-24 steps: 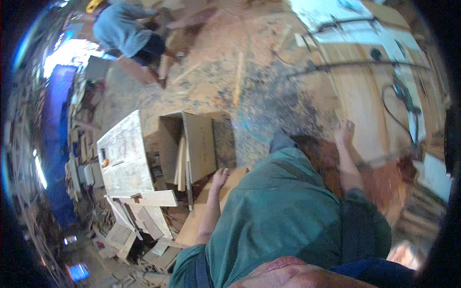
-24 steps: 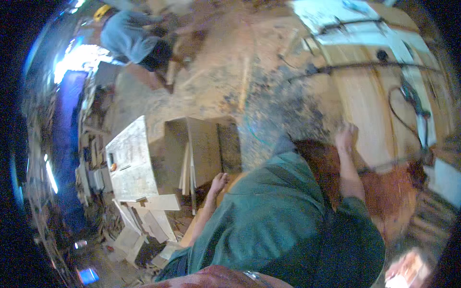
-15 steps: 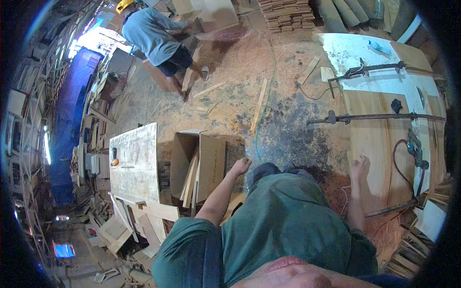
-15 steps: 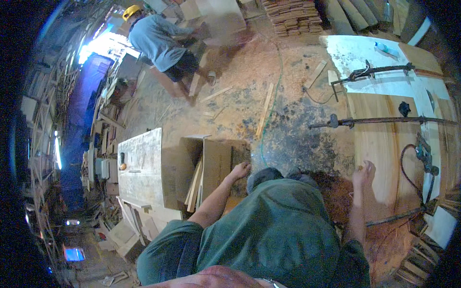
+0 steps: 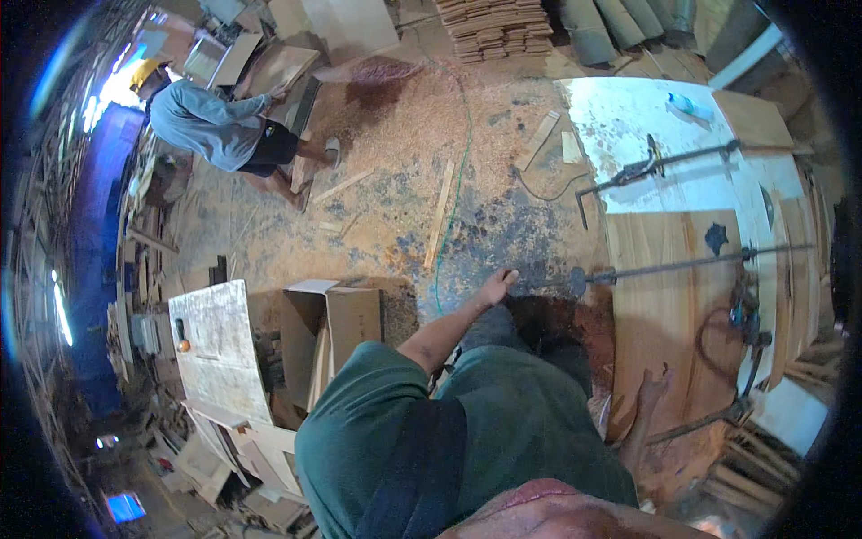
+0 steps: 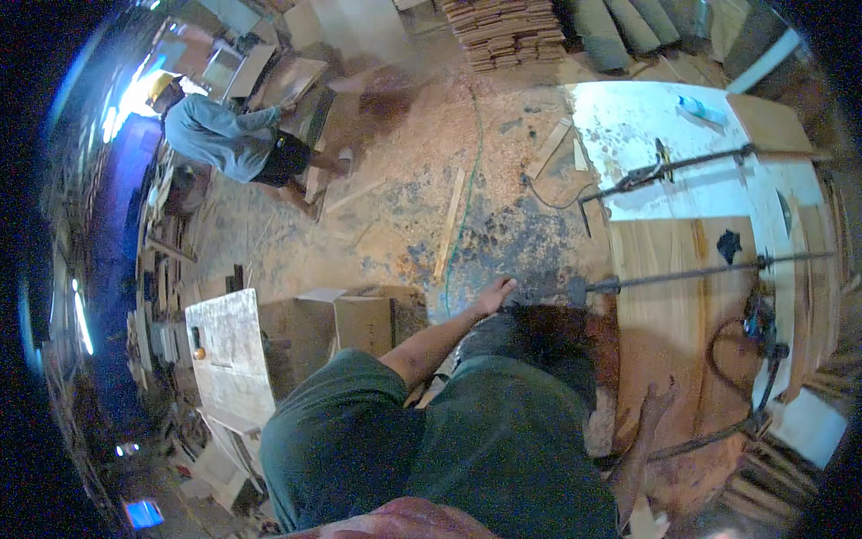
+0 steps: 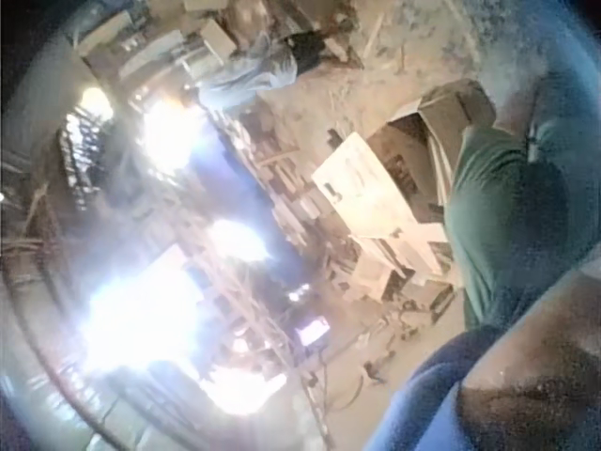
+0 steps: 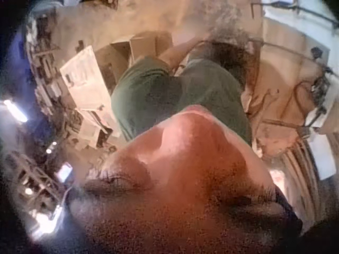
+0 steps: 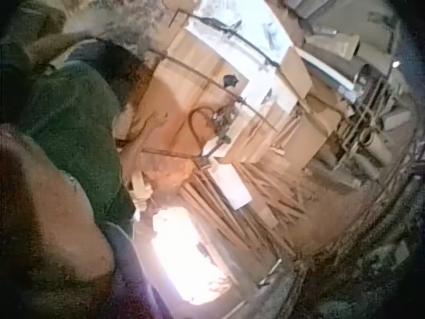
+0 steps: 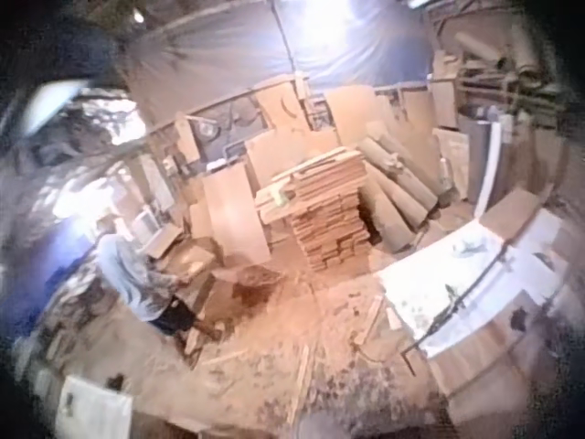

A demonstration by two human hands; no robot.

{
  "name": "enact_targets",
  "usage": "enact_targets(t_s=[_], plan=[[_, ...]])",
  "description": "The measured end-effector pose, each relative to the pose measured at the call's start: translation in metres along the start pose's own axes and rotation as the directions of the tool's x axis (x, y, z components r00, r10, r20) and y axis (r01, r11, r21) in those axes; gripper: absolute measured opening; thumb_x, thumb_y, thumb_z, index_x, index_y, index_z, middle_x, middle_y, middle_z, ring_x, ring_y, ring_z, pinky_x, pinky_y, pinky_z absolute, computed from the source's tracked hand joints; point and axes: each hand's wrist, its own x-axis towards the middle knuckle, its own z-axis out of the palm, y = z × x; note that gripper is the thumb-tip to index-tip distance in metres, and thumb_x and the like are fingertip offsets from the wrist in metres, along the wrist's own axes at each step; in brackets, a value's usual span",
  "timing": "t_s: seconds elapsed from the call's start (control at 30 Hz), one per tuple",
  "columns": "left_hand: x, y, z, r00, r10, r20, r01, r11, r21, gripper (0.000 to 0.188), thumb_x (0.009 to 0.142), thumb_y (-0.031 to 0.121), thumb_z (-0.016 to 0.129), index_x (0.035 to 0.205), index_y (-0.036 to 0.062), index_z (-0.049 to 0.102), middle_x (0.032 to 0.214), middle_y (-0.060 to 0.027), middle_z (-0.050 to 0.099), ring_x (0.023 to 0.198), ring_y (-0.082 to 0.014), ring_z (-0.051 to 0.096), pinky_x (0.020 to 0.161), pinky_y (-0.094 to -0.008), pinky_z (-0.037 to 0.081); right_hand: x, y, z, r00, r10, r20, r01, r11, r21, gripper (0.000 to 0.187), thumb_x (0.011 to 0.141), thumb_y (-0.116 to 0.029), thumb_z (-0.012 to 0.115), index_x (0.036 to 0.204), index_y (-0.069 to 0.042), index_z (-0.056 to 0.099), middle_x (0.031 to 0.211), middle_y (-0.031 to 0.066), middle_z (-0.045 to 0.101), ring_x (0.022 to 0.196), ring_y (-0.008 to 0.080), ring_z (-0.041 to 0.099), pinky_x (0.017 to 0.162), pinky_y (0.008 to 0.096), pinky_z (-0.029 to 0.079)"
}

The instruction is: Applying glue to the edges of wood boards and securing them together with bar clamps.

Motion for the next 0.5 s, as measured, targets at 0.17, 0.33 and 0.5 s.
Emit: enact_targets(t_s=[0.17, 0.33, 0.5], plan=[[0.031, -0.025, 0.075, 0.993, 0.071, -0.095, -0.091, 0.972, -0.216, 0.073, 0.095, 0.063, 0.043, 0.133, 0.0000, 0.047, 0.127, -0.0198, 0.056, 0.120, -0.0323, 0.052, 0.102, -0.0399, 0.038, 0.107, -0.147, 0.005, 0.834, -0.534, 0.137, 0.522, 0.845, 0.117, 0.076, 0.076, -0.016, 0.076, 0.140, -0.001, 0.037, 0.144, 0.0210, 0.039, 0.135, 0.0387, 0.036, 0.113, 0.0479, 0.029], [0.026, 0.000, 0.100, 0.971, -0.149, -0.185, 0.081, 0.941, -0.329, 0.080, 0.087, 0.070, 0.050, 0.124, -0.0003, 0.056, 0.128, -0.0203, 0.056, 0.121, -0.0337, 0.052, 0.102, -0.0414, 0.038, 0.179, -0.214, 0.033, 0.580, -0.693, 0.429, 0.754, 0.656, 0.040, 0.080, 0.075, -0.027, 0.079, 0.142, -0.004, 0.039, 0.145, 0.0203, 0.040, 0.138, 0.0386, 0.032, 0.116, 0.0463, 0.026], [0.040, 0.004, 0.122, 0.928, -0.243, -0.284, 0.124, 0.916, -0.381, 0.092, 0.080, 0.072, 0.059, 0.133, -0.0024, 0.051, 0.131, -0.0180, 0.056, 0.114, -0.0332, 0.057, 0.098, -0.0423, 0.043, 0.205, -0.222, 0.068, 0.416, -0.606, 0.677, 0.843, 0.537, -0.037, 0.077, 0.070, -0.026, 0.082, 0.136, -0.006, 0.047, 0.129, 0.0166, 0.051, 0.127, 0.0368, 0.042, 0.111, 0.0464, 0.031]])
